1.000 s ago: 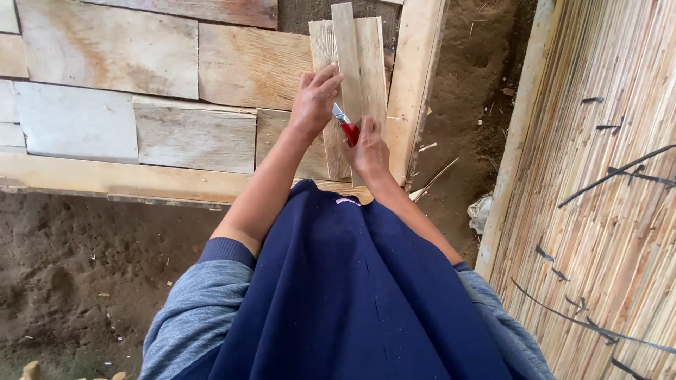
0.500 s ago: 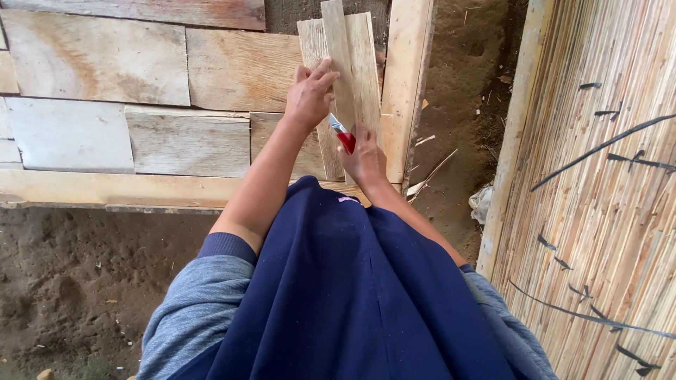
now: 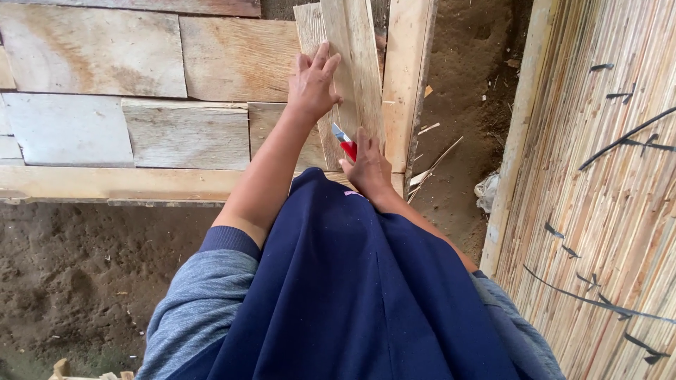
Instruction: The person uses a red utility knife to scrape the surface of wooden planks arranged on a workbench. They repeatedly scrape along the grain and edges of the planks, removing loose material and smoothing the surface.
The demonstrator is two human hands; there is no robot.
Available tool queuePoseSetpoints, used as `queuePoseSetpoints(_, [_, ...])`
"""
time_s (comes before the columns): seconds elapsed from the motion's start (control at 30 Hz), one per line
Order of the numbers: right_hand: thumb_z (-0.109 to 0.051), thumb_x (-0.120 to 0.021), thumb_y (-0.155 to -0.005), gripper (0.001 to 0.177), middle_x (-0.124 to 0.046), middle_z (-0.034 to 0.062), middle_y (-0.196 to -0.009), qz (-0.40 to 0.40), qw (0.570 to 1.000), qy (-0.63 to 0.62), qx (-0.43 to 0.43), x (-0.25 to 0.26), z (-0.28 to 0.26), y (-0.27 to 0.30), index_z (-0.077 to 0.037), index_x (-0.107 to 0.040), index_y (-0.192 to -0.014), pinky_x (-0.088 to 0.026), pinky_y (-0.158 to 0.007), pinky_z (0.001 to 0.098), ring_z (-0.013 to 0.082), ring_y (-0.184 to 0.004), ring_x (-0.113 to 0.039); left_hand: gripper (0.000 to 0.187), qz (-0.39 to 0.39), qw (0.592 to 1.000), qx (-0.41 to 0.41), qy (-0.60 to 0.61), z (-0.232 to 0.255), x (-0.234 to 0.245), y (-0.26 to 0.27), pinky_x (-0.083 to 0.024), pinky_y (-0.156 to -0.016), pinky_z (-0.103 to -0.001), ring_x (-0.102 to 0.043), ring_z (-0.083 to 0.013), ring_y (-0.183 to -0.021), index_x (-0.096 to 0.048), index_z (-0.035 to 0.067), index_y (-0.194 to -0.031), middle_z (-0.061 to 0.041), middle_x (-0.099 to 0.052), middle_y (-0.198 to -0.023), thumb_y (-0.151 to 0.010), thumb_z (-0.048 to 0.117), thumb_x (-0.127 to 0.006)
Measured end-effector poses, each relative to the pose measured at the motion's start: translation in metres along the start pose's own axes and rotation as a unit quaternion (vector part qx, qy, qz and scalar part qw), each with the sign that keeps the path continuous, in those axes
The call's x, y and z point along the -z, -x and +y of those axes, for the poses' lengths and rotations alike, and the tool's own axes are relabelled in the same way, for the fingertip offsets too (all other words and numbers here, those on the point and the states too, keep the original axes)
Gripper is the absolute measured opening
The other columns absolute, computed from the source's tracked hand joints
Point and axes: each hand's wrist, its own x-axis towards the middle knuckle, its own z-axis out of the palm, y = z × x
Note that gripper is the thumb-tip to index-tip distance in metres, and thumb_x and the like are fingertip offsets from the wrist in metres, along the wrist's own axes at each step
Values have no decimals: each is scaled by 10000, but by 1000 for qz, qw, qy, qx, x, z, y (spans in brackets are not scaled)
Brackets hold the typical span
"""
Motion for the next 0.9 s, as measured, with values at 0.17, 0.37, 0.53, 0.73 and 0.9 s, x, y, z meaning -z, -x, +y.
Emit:
queuePoseSetpoints(0.17, [-388, -761, -826, 909, -481, 180, -1331, 2, 1000, 9, 8, -22, 21, 10, -168, -234, -1533, -580, -647, 557, 387, -1065, -626, 907, -5, 1000, -5, -21, 0, -6, -1, -568, -755, -531, -364, -354, -1218, -397, 248, -1492, -9, -145, -1667, -773, 428, -920])
queuePoseSetpoints(0.37, [-310, -771, -794, 911, -511, 205, -1232, 62, 997, 19, 49, -39, 32, 11, -130, -250, -1518, -578, -556, 531, 389, -912, -652, 992, -28, 999, 6, -39, 4, -2, 0, -568, -795, -502, -358, -339, -1232, -325, 250, -1569, -1, -127, -1678, -794, 480, -900])
queuePoseSetpoints(0.53, [-308, -784, -763, 931, -524, 192, -1235, 105, 991, 31, 72, -45, 35, 13, -101, -286, -1521, -575, -540, 540, 389, -950, -653, 1013, -48, 998, 19, -47, 5, -1, 1, -560, -795, -480, -353, -336, -1250, -278, 257, -1606, 12, -106, -1693, -817, 491, -870])
queuePoseSetpoints(0.73, [-386, -756, -823, 942, -508, 190, -1291, 60, 996, 39, 47, -49, 42, 10, -148, -235, -1570, -567, -552, 538, 390, -930, -661, 995, -49, 998, 22, -38, 8, -1, 0, -548, -869, -478, -352, -313, -1266, -288, 262, -1599, 13, -110, -1694, -822, 462, -876])
queuePoseSetpoints(0.9, [-429, -769, -871, 936, -497, 180, -1291, 2, 999, 12, 51, -29, 36, 16, -245, -203, -1593, -571, -611, 506, 370, -863, -681, 940, -34, 996, -3, -78, 8, 0, -1, -495, -939, -501, -327, -383, -1325, -372, 208, -1550, -62, -138, -1674, -796, 461, -874])
